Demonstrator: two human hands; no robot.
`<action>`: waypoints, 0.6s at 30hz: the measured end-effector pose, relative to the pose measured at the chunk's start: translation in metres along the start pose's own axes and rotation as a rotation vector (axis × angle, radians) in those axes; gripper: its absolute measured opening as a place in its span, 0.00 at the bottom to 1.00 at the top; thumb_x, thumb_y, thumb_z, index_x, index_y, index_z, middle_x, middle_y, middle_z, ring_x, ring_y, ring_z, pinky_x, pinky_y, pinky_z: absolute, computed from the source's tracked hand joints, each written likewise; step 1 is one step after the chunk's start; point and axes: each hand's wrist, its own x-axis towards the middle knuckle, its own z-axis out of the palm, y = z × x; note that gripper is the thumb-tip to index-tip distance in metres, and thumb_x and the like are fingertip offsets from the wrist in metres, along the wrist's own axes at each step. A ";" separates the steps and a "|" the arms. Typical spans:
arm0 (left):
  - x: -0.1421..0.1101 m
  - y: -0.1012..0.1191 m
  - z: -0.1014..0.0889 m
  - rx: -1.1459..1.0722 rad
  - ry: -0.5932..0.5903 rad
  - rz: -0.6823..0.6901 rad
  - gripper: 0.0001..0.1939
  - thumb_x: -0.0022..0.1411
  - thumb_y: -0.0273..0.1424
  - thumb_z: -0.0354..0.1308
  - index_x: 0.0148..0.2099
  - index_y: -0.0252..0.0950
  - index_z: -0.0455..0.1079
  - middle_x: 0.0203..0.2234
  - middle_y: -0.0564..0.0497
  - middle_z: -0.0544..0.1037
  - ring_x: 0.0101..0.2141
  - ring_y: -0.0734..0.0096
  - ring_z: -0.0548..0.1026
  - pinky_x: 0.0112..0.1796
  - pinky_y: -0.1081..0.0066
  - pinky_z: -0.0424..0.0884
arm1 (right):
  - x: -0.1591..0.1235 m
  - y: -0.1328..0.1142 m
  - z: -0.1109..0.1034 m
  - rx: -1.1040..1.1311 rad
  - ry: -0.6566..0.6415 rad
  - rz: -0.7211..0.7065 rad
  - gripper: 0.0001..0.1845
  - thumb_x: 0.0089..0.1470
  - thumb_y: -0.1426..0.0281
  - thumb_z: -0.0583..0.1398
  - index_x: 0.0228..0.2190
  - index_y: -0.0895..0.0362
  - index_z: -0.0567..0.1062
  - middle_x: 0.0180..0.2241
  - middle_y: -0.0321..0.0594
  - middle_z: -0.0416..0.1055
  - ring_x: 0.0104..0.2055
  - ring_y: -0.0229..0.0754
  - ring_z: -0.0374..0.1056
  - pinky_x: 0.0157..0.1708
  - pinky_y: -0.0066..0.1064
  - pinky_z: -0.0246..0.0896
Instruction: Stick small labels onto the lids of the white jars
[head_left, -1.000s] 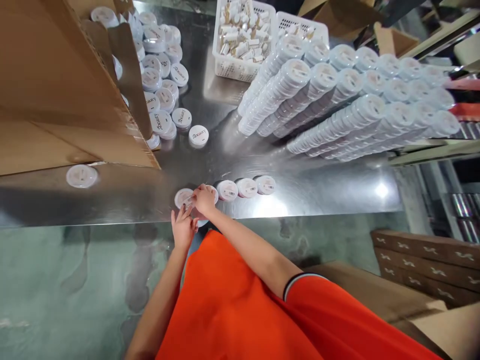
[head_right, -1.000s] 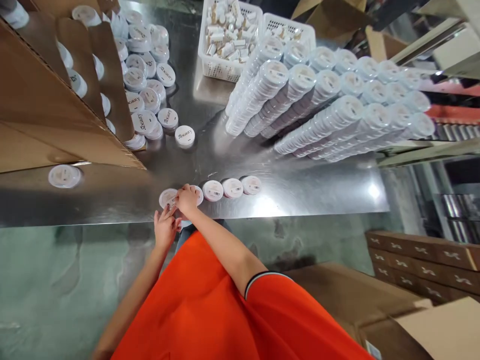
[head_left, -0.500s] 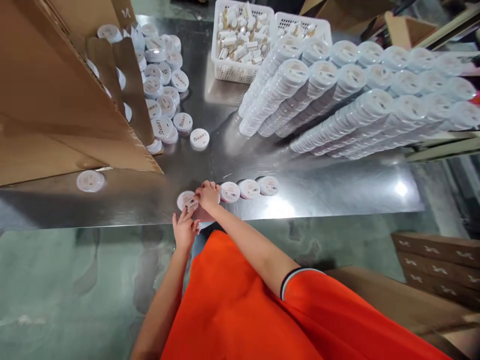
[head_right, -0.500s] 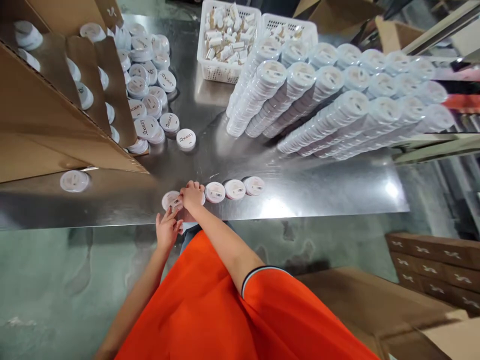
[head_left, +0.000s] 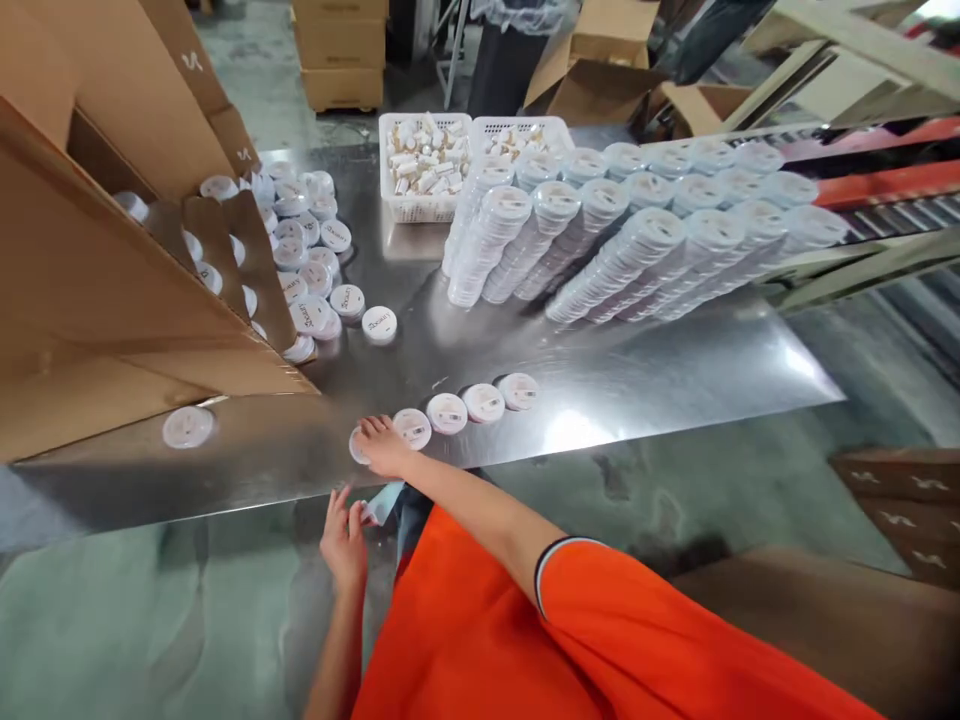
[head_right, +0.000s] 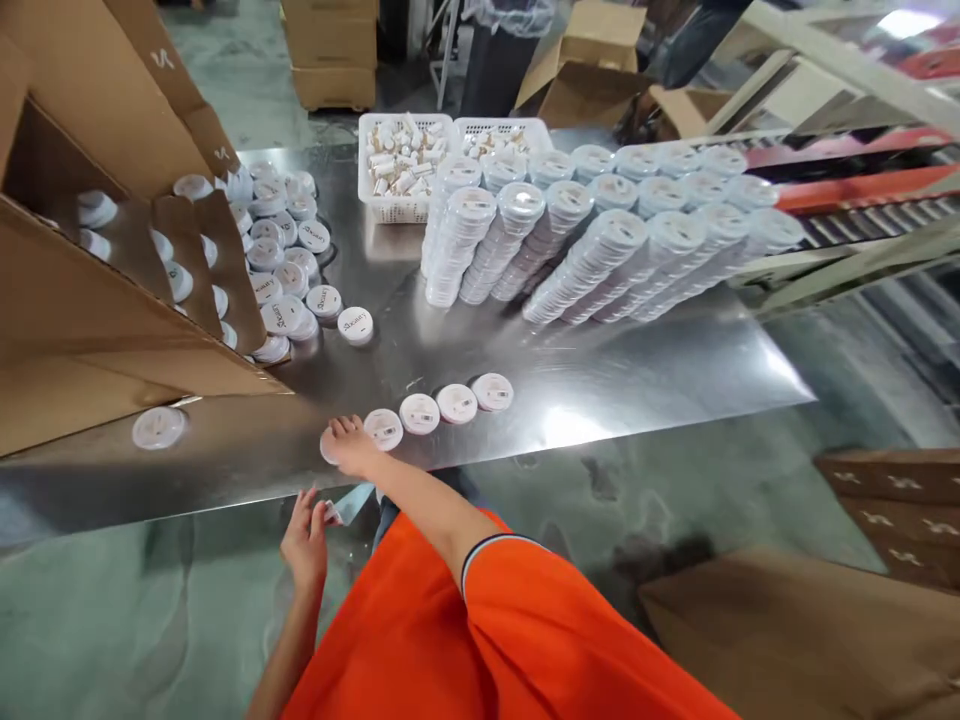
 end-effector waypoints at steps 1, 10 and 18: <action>-0.005 -0.003 -0.003 -0.004 0.005 -0.044 0.20 0.64 0.47 0.51 0.28 0.42 0.75 0.52 0.41 0.81 0.61 0.48 0.72 0.57 0.47 0.71 | -0.003 0.001 -0.004 0.020 0.035 -0.007 0.36 0.46 0.69 0.67 0.57 0.62 0.67 0.63 0.61 0.63 0.63 0.60 0.59 0.62 0.51 0.53; -0.010 0.006 0.009 -0.065 -0.105 -0.143 0.25 0.57 0.52 0.53 0.41 0.38 0.79 0.53 0.35 0.80 0.56 0.44 0.76 0.56 0.45 0.71 | -0.049 0.056 -0.007 -0.017 0.120 0.241 0.35 0.42 0.68 0.68 0.54 0.58 0.71 0.64 0.60 0.59 0.64 0.61 0.57 0.61 0.51 0.51; 0.002 0.020 0.018 0.008 -0.157 -0.026 0.21 0.58 0.51 0.52 0.32 0.42 0.79 0.46 0.42 0.84 0.52 0.49 0.79 0.54 0.53 0.74 | -0.071 0.076 -0.026 0.090 0.268 0.281 0.30 0.42 0.65 0.66 0.50 0.53 0.73 0.61 0.52 0.63 0.58 0.56 0.62 0.60 0.49 0.48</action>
